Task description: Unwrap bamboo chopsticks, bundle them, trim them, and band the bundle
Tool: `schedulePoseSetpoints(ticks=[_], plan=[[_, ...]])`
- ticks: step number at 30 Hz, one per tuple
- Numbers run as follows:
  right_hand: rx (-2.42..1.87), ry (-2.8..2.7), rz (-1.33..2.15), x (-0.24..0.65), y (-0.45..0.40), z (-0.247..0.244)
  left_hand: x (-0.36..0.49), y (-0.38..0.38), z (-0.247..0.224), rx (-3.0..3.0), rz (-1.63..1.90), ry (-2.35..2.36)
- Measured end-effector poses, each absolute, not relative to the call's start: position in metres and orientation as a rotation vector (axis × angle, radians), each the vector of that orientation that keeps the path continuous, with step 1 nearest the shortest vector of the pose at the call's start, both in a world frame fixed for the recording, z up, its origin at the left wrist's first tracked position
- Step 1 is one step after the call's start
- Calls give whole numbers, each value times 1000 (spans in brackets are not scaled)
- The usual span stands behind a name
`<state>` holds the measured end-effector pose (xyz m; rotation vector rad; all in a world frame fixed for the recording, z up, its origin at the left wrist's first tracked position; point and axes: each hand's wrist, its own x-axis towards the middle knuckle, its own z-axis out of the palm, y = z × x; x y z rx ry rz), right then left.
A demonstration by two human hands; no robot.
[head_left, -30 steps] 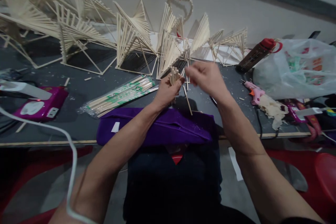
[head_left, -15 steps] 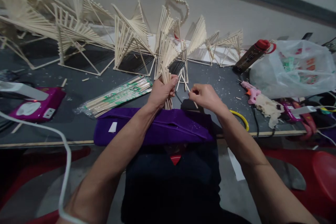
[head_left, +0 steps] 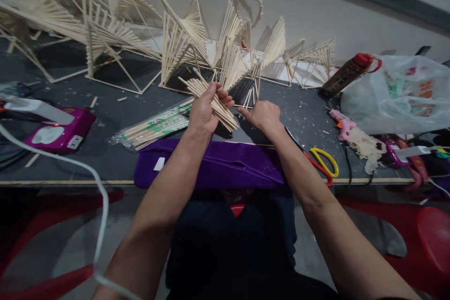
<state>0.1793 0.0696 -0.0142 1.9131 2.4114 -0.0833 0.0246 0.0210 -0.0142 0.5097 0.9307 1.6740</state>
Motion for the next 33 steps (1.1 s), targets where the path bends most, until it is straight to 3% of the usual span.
schedulePoseSetpoints(ticks=[12, 20, 25, 27, 33], plan=[[1729, 2448, -144, 201, 76, -15, 35, 15, -16, 520, 1535, 875], [1385, 2932, -943, 235, 37, 1, 43, 10, -18, 664, 1344, 914], [1084, 3014, -1103, 233, 28, 6, 49, 8, -20, 683, 1273, 931], [1047, 2971, -1066, 241, 30, 3, 50, 7, -18, 664, 1329, 923], [1032, 2815, -474, 269, 30, -15, 51, 5, -11, 635, 1488, 863]])
